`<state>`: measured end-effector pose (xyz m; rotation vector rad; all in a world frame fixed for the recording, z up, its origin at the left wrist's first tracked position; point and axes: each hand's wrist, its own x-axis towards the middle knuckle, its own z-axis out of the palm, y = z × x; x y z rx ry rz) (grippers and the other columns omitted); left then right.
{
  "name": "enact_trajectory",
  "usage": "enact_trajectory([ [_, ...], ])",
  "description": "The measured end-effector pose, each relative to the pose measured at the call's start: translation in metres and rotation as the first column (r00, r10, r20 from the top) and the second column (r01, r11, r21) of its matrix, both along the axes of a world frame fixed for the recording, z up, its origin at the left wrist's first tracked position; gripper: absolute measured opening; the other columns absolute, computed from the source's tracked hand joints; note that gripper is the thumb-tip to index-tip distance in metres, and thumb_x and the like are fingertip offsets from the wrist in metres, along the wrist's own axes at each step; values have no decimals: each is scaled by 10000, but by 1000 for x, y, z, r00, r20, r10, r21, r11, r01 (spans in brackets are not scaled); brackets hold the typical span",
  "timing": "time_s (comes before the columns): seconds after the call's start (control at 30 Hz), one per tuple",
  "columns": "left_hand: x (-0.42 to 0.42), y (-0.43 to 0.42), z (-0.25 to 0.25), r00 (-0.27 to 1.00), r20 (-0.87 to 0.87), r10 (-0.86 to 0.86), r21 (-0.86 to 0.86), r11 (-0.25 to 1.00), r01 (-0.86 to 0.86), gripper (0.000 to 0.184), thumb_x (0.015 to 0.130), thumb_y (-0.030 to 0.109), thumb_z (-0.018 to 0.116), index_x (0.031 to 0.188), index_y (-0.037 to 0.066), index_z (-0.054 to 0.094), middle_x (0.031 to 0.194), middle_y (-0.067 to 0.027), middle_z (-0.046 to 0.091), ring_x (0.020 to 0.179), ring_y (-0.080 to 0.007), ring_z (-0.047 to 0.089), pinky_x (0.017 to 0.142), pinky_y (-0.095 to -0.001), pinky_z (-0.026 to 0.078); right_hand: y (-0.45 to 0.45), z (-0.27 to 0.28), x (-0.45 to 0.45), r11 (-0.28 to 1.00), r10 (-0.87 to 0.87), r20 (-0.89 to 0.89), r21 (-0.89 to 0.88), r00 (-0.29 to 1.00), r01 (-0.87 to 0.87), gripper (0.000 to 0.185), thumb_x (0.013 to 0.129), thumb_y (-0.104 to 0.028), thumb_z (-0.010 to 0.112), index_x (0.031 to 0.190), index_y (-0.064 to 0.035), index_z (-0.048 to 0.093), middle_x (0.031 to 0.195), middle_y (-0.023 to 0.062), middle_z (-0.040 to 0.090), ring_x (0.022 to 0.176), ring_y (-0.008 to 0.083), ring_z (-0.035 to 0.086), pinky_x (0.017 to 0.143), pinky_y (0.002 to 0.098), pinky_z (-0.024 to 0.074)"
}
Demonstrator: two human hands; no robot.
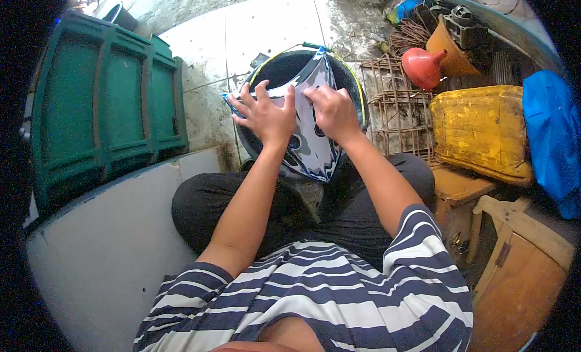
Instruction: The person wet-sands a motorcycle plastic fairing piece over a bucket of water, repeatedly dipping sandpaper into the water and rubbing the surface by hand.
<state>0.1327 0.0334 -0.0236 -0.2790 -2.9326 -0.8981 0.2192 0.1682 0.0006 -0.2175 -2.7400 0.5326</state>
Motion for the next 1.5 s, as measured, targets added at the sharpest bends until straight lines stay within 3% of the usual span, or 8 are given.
enact_trajectory([
  [0.1, 0, -3, -2, 1000, 10, -17, 22, 1000, 16, 660, 901, 628, 692, 1350, 150, 620, 1562, -197, 376, 1543, -539, 144, 1171, -766, 150, 16, -7, -3, 983, -176, -12, -43, 984, 176, 218, 931, -75, 671, 1112, -152, 765, 879, 105, 682, 840, 329, 685, 767, 440, 509],
  [0.23, -1, -2, -2, 1000, 0, -8, 26, 1000, 8, 647, 899, 616, 696, 1337, 146, 628, 1556, -197, 377, 1543, -540, 147, 1169, -764, 148, 4, -1, -1, 999, -43, -65, -13, 997, 42, 194, 897, -86, 714, 1068, -142, 788, 921, 76, 680, 909, 316, 659, 821, 433, 532],
  [0.5, 0, 0, 0, 1000, -20, 7, 16, 1000, -6, 644, 898, 619, 701, 1343, 157, 637, 1541, -191, 423, 1548, -510, 164, 1175, -770, 160, -3, 3, -3, 992, -39, -75, -124, 996, 29, 221, 855, -7, 726, 1041, -106, 791, 966, 89, 679, 946, 313, 632, 852, 430, 542],
  [0.83, 0, -2, -1, 1000, -17, 8, 4, 1000, -8, 647, 892, 625, 702, 1339, 162, 639, 1540, -187, 424, 1548, -511, 163, 1173, -770, 158, 15, -3, -4, 994, -110, -79, -31, 991, 107, 216, 877, -63, 751, 1078, -125, 800, 967, 72, 677, 934, 299, 636, 851, 422, 532],
  [1.1, 0, -2, -4, 1000, -26, 8, 13, 1000, -8, 648, 893, 638, 698, 1333, 165, 647, 1543, -185, 420, 1547, -517, 163, 1173, -774, 153, 14, -5, -5, 973, -122, -28, -203, 992, 113, 210, 893, -39, 721, 1078, -111, 791, 925, 108, 680, 900, 328, 668, 820, 446, 548],
  [1.27, -1, -1, -2, 1000, -6, 11, 18, 1000, -11, 652, 888, 644, 701, 1333, 171, 646, 1541, -183, 421, 1547, -518, 166, 1172, -777, 154, 7, -4, -3, 992, -24, -120, -125, 992, 9, 209, 906, -52, 704, 1082, -124, 793, 893, 110, 683, 884, 340, 677, 813, 454, 554],
  [1.4, 0, -1, -4, 1000, -26, 13, 22, 1000, -12, 650, 884, 644, 706, 1329, 174, 649, 1541, -181, 425, 1545, -519, 174, 1174, -775, 155, 17, -5, -4, 981, -129, -37, -149, 991, 122, 189, 905, -82, 716, 1074, -127, 788, 889, 102, 677, 875, 336, 672, 809, 452, 552],
  [1.5, -1, 0, -3, 1000, -28, 13, 24, 1000, -12, 652, 883, 643, 707, 1328, 171, 649, 1541, -182, 426, 1544, -521, 178, 1175, -771, 156, 8, -1, -2, 996, 23, -57, -86, 998, -28, 198, 907, -89, 718, 1080, -142, 797, 905, 93, 685, 889, 323, 672, 815, 448, 551],
])
